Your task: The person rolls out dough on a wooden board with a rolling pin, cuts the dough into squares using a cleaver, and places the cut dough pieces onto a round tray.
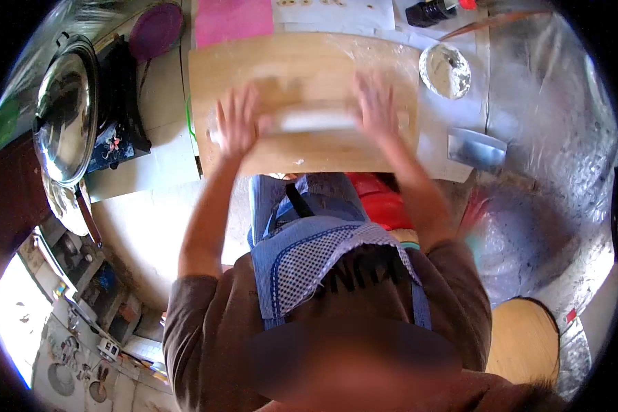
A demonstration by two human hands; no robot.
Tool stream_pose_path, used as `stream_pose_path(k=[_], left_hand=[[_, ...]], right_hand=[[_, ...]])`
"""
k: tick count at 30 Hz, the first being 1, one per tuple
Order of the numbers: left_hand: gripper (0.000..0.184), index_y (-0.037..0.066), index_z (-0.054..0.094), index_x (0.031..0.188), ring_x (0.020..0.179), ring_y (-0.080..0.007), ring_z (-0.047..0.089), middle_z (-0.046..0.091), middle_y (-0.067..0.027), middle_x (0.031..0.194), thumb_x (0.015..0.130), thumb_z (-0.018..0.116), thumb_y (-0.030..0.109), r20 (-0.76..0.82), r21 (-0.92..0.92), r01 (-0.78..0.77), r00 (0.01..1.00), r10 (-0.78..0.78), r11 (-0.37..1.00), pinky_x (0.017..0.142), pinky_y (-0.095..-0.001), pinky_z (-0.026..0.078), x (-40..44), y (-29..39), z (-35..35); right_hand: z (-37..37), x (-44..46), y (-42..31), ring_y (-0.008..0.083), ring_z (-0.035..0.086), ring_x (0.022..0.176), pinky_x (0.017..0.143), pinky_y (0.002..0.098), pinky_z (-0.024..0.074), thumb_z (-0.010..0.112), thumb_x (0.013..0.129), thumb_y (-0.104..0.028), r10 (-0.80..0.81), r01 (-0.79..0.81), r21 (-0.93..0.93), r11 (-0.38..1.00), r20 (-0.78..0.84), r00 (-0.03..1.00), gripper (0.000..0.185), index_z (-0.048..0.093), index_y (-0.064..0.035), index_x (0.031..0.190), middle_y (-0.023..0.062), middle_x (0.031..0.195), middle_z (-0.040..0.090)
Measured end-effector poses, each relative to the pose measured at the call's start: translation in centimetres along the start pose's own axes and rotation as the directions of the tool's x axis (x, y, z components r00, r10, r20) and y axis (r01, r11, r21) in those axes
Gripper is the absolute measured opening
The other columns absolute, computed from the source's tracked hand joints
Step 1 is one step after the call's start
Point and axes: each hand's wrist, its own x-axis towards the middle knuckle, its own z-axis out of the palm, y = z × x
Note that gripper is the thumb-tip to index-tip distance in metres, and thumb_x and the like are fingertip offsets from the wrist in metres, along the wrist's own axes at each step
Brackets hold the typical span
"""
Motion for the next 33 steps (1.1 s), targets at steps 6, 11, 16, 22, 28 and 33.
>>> stream_pose_path(k=[6, 11, 16, 22, 28, 33], left_hand=[[0.068, 0.013, 0.029, 0.151, 0.142, -0.0325, 0.03, 0.035, -0.0105, 0.154, 0.095, 0.049, 0.046, -0.036, -0.067, 0.032, 0.999, -0.034, 0.997, 0.114, -0.0597, 0.019, 7.7, -2.6, -0.6], [0.083, 0.009, 0.023, 0.153, 0.15, -0.0284, 0.007, 0.016, -0.0102, 0.161, 0.089, 0.055, 0.051, 0.097, -0.292, 0.107, 0.992, -0.082, 0.95, 0.118, -0.058, -0.002, -4.6, 4.2, -3.2], [0.076, 0.009, 0.032, 0.15, 0.148, -0.0315, 0.018, 0.024, -0.0103, 0.159, 0.091, 0.048, 0.055, 0.053, -0.337, 0.048, 0.998, -0.032, 0.94, 0.117, -0.0579, 0.009, -3.2, 7.7, -1.6], [0.076, 0.008, 0.03, 0.15, 0.144, -0.0342, 0.027, 0.03, -0.0112, 0.156, 0.093, 0.045, 0.056, -0.052, -0.253, 0.138, 0.986, -0.156, 0.957, 0.115, -0.0576, 0.018, 9.0, 1.8, -1.1], [0.072, 0.017, 0.034, 0.15, 0.146, -0.0351, 0.021, 0.031, -0.0087, 0.156, 0.089, 0.053, 0.052, 0.06, -0.246, 0.155, 0.988, -0.145, 0.957, 0.116, -0.0578, 0.014, -1.3, 2.8, -2.7], [0.061, 0.021, 0.049, 0.138, 0.123, -0.031, 0.049, 0.054, -0.0071, 0.132, 0.08, 0.064, 0.03, -0.072, -0.154, 0.019, 0.997, -0.031, 0.988, 0.107, -0.0513, 0.032, -1.9, 0.4, -0.3]], right_hand=[[0.6, 6.8, 1.9, 0.0354, 0.026, 0.143, 0.111, 0.062, 0.0219, 0.057, 0.09, -0.047, 0.014, -0.014, -0.057, 0.998, -0.001, 1.0, 0.069, 0.036, -0.0158, 0.147, 0.0085, 0.155, 0.031], [-4.2, -4.6, -3.1, 0.0315, 0.024, 0.145, 0.115, 0.0589, 0.0173, 0.068, 0.085, -0.035, -0.017, -0.012, 0.233, 0.972, 0.12, 0.993, 0.07, 0.04, -0.0101, 0.145, 0.0079, 0.154, 0.033], [-1.6, -3.0, -4.7, 0.0316, 0.02, 0.147, 0.115, 0.0592, 0.0175, 0.059, 0.089, -0.048, -0.087, 0.079, 0.07, 0.994, 0.128, 0.988, 0.07, 0.039, -0.0135, 0.146, 0.0044, 0.157, 0.029], [-0.1, 10.3, -0.6, 0.0321, 0.019, 0.147, 0.112, 0.0623, 0.021, 0.052, 0.09, -0.055, 0.102, -0.102, -0.004, 0.995, -0.023, 0.994, 0.071, 0.038, -0.0162, 0.147, -0.0006, 0.158, 0.028], [-2.6, -0.6, -2.3, 0.0308, 0.031, 0.14, 0.112, 0.0587, 0.0196, 0.065, 0.084, -0.046, 0.019, -0.019, 0.005, 1.0, 0.069, 0.997, 0.065, 0.047, -0.0204, 0.141, 0.0018, 0.15, 0.039], [-1.3, -2.3, -1.3, 0.0244, 0.051, 0.115, 0.1, 0.0471, 0.0318, 0.073, 0.072, -0.023, -0.01, 0.006, -0.035, 0.999, -0.116, 0.993, 0.061, 0.055, -0.0215, 0.13, 0.0006, 0.126, 0.055]])
